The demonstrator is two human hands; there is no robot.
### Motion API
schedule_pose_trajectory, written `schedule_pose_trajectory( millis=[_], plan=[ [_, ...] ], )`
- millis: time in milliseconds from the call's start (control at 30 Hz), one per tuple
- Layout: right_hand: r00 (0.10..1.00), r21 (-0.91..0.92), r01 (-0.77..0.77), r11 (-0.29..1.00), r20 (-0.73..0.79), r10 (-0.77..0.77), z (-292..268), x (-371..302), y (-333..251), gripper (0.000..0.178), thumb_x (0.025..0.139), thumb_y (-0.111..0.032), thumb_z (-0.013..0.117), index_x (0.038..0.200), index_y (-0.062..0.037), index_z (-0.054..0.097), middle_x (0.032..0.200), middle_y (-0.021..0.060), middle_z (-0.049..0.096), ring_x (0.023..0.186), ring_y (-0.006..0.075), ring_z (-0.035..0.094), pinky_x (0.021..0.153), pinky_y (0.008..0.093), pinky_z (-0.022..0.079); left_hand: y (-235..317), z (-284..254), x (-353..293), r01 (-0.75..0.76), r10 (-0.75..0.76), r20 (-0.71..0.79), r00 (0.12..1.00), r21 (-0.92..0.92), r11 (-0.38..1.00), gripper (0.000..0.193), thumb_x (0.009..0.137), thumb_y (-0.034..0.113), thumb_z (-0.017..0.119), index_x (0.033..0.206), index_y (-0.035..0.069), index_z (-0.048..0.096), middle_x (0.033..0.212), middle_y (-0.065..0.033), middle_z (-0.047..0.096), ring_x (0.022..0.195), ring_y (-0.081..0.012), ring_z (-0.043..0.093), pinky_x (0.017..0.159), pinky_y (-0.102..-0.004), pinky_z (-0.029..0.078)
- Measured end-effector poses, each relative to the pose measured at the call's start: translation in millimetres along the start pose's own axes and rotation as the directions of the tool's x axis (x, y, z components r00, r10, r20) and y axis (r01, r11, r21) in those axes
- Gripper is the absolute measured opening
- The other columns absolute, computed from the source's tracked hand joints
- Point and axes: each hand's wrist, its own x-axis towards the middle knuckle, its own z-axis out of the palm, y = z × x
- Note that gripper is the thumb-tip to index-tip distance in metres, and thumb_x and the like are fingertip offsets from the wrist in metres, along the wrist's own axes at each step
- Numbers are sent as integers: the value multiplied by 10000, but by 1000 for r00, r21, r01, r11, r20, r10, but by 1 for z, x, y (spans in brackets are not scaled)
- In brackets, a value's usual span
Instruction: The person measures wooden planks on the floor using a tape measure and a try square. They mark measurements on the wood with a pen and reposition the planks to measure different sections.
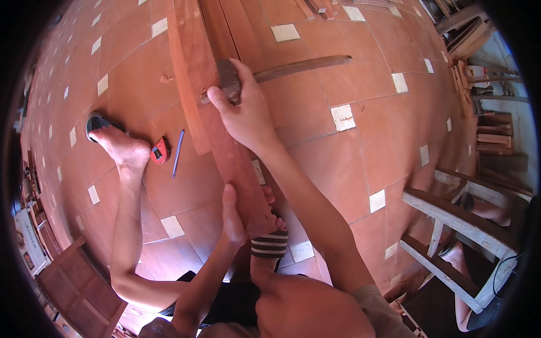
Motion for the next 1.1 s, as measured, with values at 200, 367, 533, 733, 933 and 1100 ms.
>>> schedule_pose_trajectory(
  millis=[200,367,533,733,933,1100],
  plan=[
    [993,-243,-98,965,34,110,-94,11,4,498,936,-313,759,1297,8,640,1079,158,758,996,259,730,903,383,551,74,-110,57,-63,862,157,482,987,-145,397,1004,274,710,1234,-41,637,1068,-225,697,1022,-406,669,999,-520,511],
    [845,-652,-365,665,67,530,-156,6,38,321,879,-325,773,1087,-81,782,1004,135,784,989,296,743,897,401,562,125,-160,107,125,738,183,650,931,-342,476,937,281,741,1287,-30,650,1257,-258,671,1285,-436,533,1055,-546,478],
    [737,-810,-433,395,-66,673,-166,-6,50,321,859,-324,793,1136,-162,803,1085,119,791,1083,297,740,950,429,574,122,-180,127,56,569,208,796,909,-412,477,919,274,746,1298,-2,659,1228,-239,683,1190,-458,588,1026,-515,488],
    [720,-874,-412,257,-140,679,-162,-2,33,396,829,-330,839,1192,-179,792,1132,100,789,1110,280,736,997,429,573,119,-166,119,110,612,162,774,918,-382,433,899,234,746,1246,-13,669,1120,-214,702,1054,-381,655,967,-473,506],
    [821,-885,-360,296,-149,552,-157,-2,12,390,856,-285,835,1196,-102,779,1096,167,784,1021,313,758,924,445,590,141,-184,87,-133,316,-184,931,634,762,397,991,265,626,1239,-43,656,942,-71,665,778,-135,609,632,-279,498],
    [982,-478,-143,867,37,183,-117,-48,-54,289,937,-212,771,1158,-24,764,967,148,766,855,249,747,758,359,579,155,-83,3,-365,427,22,904,558,745,449,945,231,702,1299,-32,620,945,-50,660,740,-96,594,632,-251,493]
  ],
)
